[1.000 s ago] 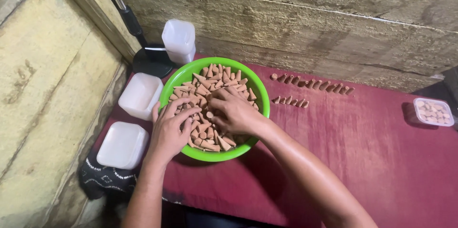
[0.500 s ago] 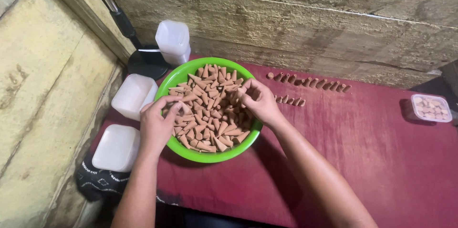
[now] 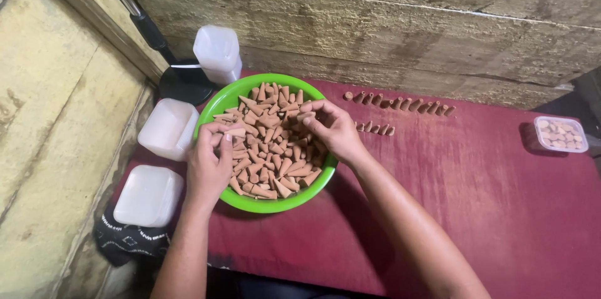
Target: Packaging incense cones into small plastic containers and arranging them in rows on a work surface.
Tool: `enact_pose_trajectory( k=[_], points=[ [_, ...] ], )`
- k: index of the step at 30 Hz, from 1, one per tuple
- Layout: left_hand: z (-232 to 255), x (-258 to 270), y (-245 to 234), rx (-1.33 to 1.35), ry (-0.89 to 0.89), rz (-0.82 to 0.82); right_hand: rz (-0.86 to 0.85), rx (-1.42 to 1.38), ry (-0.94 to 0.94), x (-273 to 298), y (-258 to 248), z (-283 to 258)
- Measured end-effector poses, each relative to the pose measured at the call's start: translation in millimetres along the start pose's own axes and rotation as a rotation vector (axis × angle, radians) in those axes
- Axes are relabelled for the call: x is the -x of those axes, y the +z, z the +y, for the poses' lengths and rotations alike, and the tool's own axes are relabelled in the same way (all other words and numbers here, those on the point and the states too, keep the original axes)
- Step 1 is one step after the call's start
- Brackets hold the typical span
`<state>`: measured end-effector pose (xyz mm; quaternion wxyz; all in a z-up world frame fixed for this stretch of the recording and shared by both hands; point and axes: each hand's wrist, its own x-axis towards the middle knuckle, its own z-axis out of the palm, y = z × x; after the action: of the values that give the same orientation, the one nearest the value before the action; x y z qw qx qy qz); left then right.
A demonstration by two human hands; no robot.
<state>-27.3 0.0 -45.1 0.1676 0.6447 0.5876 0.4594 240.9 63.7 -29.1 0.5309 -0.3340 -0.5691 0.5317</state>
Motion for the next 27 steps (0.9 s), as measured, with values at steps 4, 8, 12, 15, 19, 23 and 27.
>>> enact_pose_trajectory(
  k=[4,8,12,15,19,23,27],
  points=[
    [23.3,0.4,9.2,0.216,0.045,-0.029,-0.019,0.068,-0.092,-1.6,-11.7,16.8],
    [30.5,0.4,25.4,0.51,0.02,-0.049,-0.07,0.156,-0.073,22.3,-22.0,2.4],
    [60.0,6.3,36.1,0.516,-0.056,-0.184,-0.091,0.472,-0.145,64.4,-48.7,-6.7],
    [52.1,16.0,56.3,0.61,-0.161,-0.305,-0.126,0.503,-0.104,111.3,-66.5,-24.2],
    [94.9,22.7,78.6,0.703,-0.225,-0.382,-0.052,0.559,-0.052,141.2,-120.9,-14.7],
    [109.3,18.5,105.4,0.603,-0.2,-0.496,0.047,0.649,-0.002,163.7,-176.0,-1.9],
    [137.1,11.8,114.4,0.32,-0.115,-0.534,0.138,0.708,0.039,176.9,-210.4,-0.8]
  ],
)
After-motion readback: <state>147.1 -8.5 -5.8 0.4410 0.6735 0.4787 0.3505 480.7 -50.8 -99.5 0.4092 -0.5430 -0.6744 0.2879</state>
